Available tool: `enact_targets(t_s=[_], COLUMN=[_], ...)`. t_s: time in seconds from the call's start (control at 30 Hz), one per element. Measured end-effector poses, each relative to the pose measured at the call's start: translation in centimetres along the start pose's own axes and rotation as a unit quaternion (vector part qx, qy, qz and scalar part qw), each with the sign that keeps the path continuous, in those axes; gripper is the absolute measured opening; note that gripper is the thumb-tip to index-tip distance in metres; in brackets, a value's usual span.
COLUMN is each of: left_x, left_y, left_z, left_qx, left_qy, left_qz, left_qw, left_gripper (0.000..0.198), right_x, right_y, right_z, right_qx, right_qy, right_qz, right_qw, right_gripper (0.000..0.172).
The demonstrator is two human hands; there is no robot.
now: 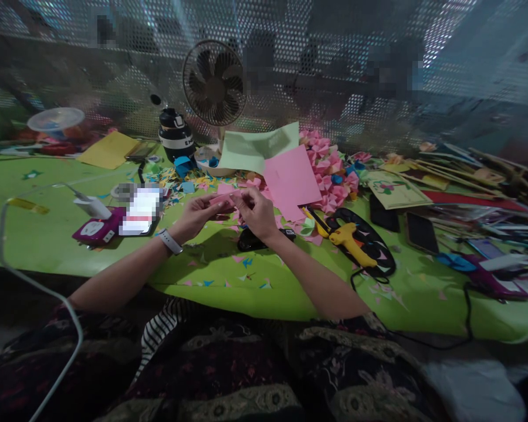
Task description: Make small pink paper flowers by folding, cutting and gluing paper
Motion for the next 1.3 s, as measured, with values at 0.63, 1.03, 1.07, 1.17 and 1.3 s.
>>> enact_targets(t_s=[0.63,1.03,1.07,1.17,1.3], left_x=[0.1,0.1,0.2,0.3,0.3], left_y=[0.5,0.4,0.4,0.3,0.3], left_z=[-0.1,-0.2,-0.2,-0.2,-0.2], left_qx=[0.044,0.006,0.001,-0.006,-0.006], left_qy=[-0.02,-0.029,-0.028,-0.025,-0.026], left_qz=[0.005,-0.007,-0.009,-0.01,-0.005], left_qw=[0.999,1.0,1.0,1.0,1.0], left_gripper=[0.049,0.045,0.045,0.044,0.045], right_x=[0.2,0.7,0.7,0.8,0.9], right_y=[-0.7,0.2,0.1,0.0,0.0], right_z=[-0.3,-0.3,-0.3,-0.4,-0.6], right_qx=[-0.058,-0.015,-0.013,-0.023,-0.034], right_qy=[-0.017,-0.1,-0.101,-0.091,-0.109], right_qz=[-0.06,-0.011,-0.012,-0.015,-0.007], right_qw=[0.996,0.995,0.995,0.995,0.993], right_gripper=[0.046,0.045,0.046,0.047,0.049])
Point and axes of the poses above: each hand's wrist, its own x-axis towards the middle knuckle, its own z-axis out of the palm, y = z × x, the point moved 1 cm from there along x, towards the middle knuckle, and after that the axes turned 3 degrees about z, right-handed, at the moved point
